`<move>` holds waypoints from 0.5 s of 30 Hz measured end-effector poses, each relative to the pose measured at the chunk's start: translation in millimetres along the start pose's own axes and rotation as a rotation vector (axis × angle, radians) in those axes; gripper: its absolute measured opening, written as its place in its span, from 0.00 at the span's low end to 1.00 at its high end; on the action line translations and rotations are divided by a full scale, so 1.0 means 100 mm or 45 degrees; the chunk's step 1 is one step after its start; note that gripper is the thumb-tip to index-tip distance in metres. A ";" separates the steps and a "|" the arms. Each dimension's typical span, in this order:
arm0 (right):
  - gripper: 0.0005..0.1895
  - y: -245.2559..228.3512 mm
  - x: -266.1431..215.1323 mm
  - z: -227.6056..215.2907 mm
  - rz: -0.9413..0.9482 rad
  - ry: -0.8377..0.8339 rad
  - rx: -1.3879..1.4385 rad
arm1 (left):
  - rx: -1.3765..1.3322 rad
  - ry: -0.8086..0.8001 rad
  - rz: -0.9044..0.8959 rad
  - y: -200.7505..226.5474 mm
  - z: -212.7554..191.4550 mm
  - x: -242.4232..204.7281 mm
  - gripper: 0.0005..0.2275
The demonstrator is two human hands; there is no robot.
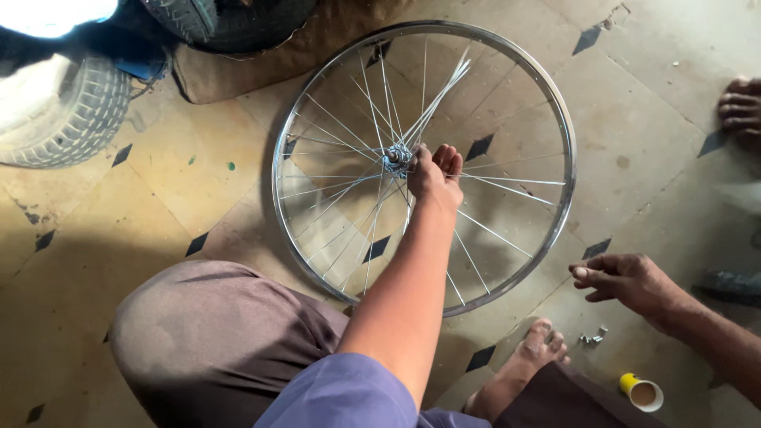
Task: The person assembles a bicycle wheel by inserting spokes into the hub and rim, then securing them with nipples. The person works on the floor in a workshop environment, handling the wheel and spokes by hand.
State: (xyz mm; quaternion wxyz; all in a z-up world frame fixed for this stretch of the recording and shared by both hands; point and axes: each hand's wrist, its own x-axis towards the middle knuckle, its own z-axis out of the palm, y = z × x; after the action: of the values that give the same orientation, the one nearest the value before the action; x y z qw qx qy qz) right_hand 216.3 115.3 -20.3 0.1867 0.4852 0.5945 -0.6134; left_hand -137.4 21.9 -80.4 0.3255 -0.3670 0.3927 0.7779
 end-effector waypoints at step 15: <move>0.25 -0.05 -0.04 0.09 0.051 -0.091 0.007 | 0.036 -0.505 -0.029 0.14 -0.06 -0.16 0.10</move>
State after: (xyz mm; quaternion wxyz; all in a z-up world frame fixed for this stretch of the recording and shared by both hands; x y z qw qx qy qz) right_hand 211.2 107.1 -15.7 0.2189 0.4751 0.5760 -0.6282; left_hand -138.3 6.8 -64.9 0.4105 -0.2062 0.3277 0.8256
